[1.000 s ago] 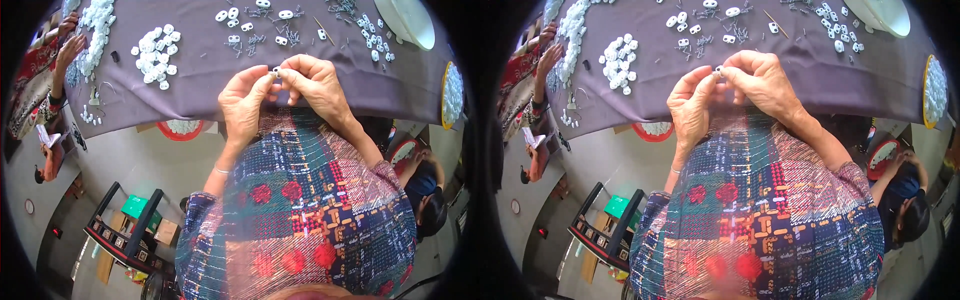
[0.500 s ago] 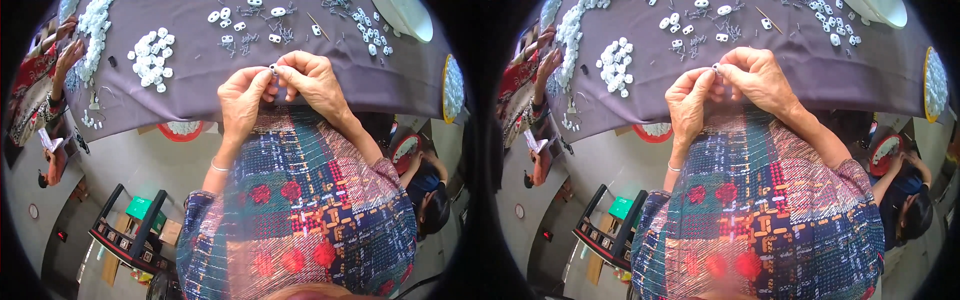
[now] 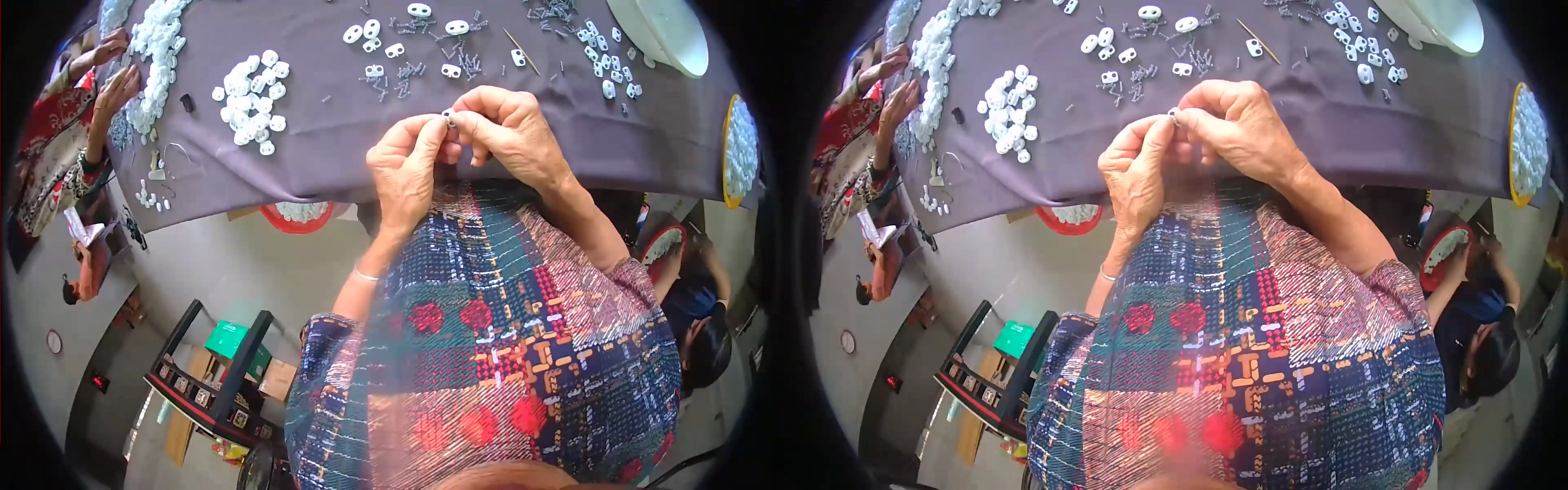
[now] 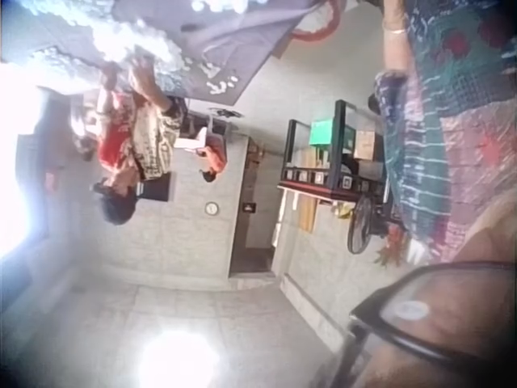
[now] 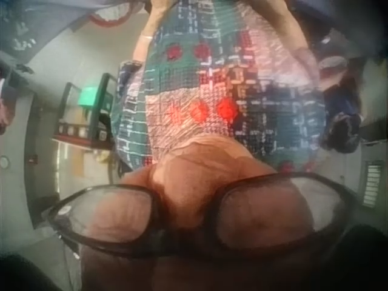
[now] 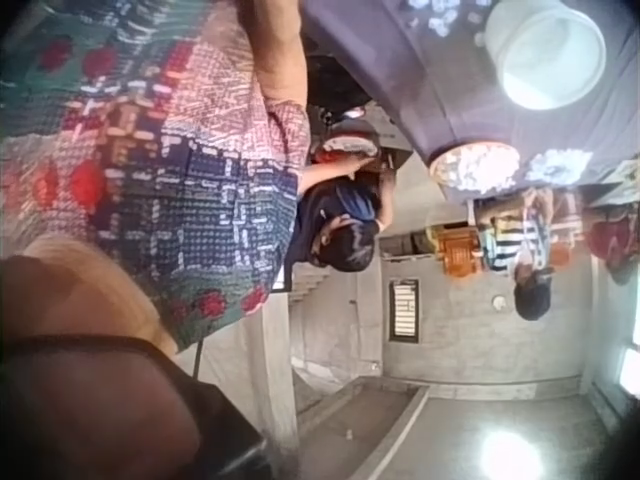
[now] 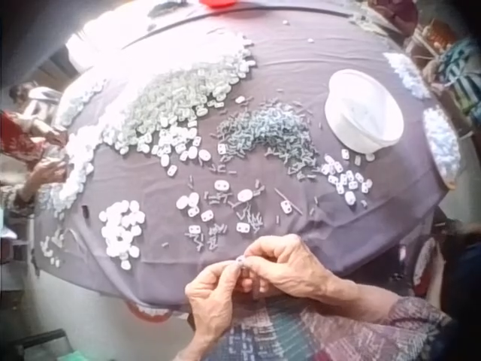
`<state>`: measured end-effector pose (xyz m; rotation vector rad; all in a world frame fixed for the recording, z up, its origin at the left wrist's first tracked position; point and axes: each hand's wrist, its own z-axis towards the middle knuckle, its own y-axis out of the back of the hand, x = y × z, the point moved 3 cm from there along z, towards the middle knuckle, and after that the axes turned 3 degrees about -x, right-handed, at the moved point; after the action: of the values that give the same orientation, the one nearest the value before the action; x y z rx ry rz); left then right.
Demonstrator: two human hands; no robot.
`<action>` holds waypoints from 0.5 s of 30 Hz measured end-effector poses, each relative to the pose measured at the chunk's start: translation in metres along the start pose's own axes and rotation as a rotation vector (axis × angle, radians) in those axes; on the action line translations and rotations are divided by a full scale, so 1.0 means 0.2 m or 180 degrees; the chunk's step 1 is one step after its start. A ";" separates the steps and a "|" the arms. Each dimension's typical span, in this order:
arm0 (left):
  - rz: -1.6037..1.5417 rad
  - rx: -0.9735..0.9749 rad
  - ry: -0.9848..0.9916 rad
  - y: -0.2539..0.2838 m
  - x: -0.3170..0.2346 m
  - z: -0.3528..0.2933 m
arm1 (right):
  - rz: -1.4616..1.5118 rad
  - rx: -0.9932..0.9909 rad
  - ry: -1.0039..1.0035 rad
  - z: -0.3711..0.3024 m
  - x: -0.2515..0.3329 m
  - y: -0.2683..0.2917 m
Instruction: The person assembles plastic cord locks by hand by picking up plastic components and small springs from the table and fitting them together.
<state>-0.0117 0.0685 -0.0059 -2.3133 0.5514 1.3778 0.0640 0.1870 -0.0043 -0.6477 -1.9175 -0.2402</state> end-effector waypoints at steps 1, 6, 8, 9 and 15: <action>-0.0081 0.0035 0.0115 0.01 0.00 0.01 | 0.0028 0.0064 -0.0082 0.01 0.00 0.00; -0.0084 0.0036 0.0130 0.00 0.00 0.01 | 0.0022 0.0089 -0.0065 0.01 -0.02 0.00; -0.0174 0.0012 0.0103 0.00 0.00 0.01 | 0.0271 0.0033 -0.0151 0.00 -0.03 -0.01; -0.0173 0.0020 0.0104 0.00 0.00 0.01 | 0.0273 0.0026 -0.0149 0.00 -0.03 0.00; -0.0205 -0.0051 0.0126 -0.01 -0.01 0.00 | 0.0307 0.0033 -0.0053 -0.01 -0.03 -0.01</action>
<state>-0.0120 0.0707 -0.0047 -2.3544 0.4751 1.3141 0.0669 0.1827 -0.0090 -0.7352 -1.8964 -0.1640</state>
